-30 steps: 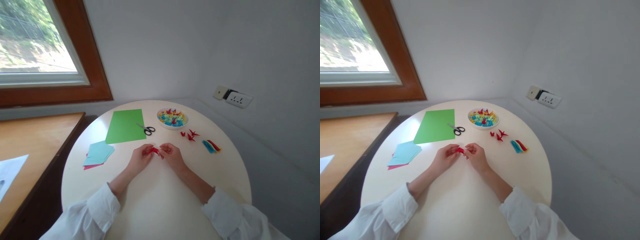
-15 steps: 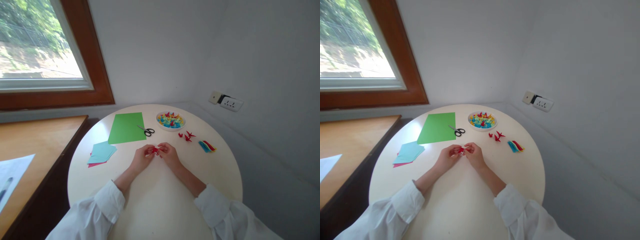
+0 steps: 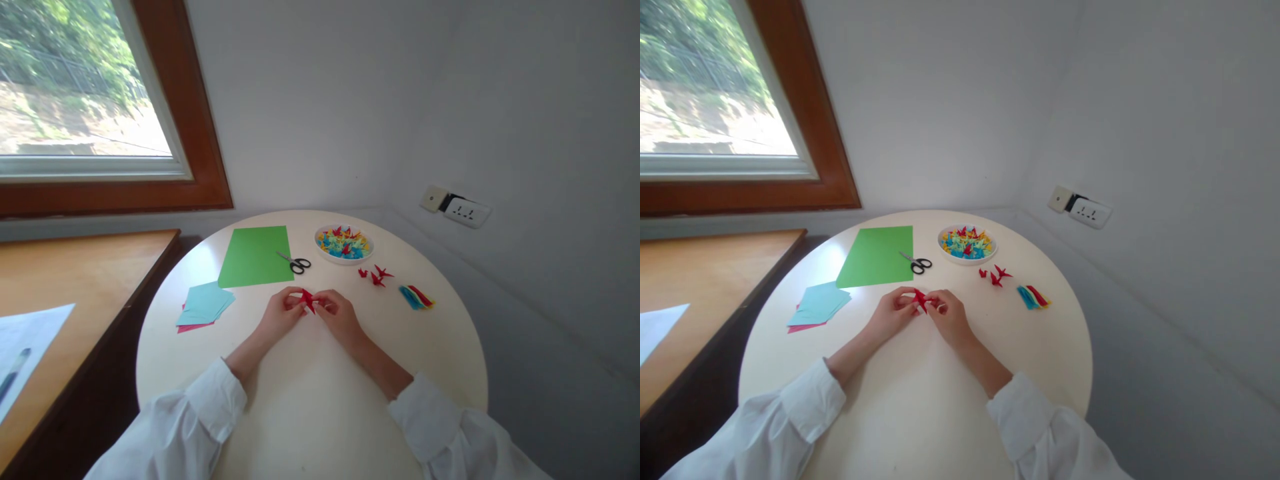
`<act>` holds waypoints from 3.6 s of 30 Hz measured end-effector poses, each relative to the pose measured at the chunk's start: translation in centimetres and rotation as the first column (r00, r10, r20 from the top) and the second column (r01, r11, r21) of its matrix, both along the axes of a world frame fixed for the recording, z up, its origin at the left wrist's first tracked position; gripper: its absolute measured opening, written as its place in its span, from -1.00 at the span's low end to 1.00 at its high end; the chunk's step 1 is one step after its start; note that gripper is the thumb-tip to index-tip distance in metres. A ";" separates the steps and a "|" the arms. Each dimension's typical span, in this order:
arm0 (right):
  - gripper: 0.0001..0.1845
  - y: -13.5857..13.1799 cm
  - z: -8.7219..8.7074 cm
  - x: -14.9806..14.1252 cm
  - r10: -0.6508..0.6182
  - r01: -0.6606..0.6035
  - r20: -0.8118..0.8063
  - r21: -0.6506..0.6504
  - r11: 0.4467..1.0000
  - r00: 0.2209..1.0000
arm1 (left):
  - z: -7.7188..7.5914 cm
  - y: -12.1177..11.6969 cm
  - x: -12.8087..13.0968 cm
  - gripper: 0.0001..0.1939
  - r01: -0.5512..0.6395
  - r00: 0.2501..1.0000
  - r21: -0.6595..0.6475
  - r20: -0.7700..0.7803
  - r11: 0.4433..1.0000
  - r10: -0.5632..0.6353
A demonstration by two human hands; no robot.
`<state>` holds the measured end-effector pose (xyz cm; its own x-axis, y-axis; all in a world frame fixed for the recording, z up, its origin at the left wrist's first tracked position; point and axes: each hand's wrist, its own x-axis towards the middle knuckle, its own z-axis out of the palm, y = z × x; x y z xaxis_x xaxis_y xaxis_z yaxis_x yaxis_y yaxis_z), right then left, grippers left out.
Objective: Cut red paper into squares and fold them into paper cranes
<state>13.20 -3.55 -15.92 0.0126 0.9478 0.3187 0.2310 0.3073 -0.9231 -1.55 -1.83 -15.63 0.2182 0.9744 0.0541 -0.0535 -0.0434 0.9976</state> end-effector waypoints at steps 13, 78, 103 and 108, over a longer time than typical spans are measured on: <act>-0.88 0.0 0.1 0.4 -0.036 0.035 0.054 0.027 0.999 0.998 | -0.2 -0.5 -0.1 -0.73 0.036 0.999 0.088 -0.044 0.995 -0.032; -0.84 0.2 -0.4 -0.3 -0.007 0.006 -0.022 -0.051 0.999 1.000 | 0.0 -0.3 -0.5 -0.90 -0.132 0.960 0.344 -0.189 0.930 0.206; -0.84 -0.1 0.5 -0.5 -0.005 -0.054 -0.286 -0.198 0.979 0.958 | 0.5 -0.5 -0.2 -0.75 -0.022 0.998 0.009 -0.052 1.000 0.023; -0.84 0.0 0.6 -0.6 0.030 -0.092 -0.304 -0.192 0.977 0.952 | 0.6 -0.5 -0.2 -0.75 -0.025 0.999 0.004 -0.043 1.000 0.025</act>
<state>12.62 -3.56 -15.35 0.0173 0.9936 0.1113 -0.0768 0.1123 -0.9907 -1.77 -2.37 -15.01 0.1959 0.9794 0.0485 -0.0095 -0.0475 0.9988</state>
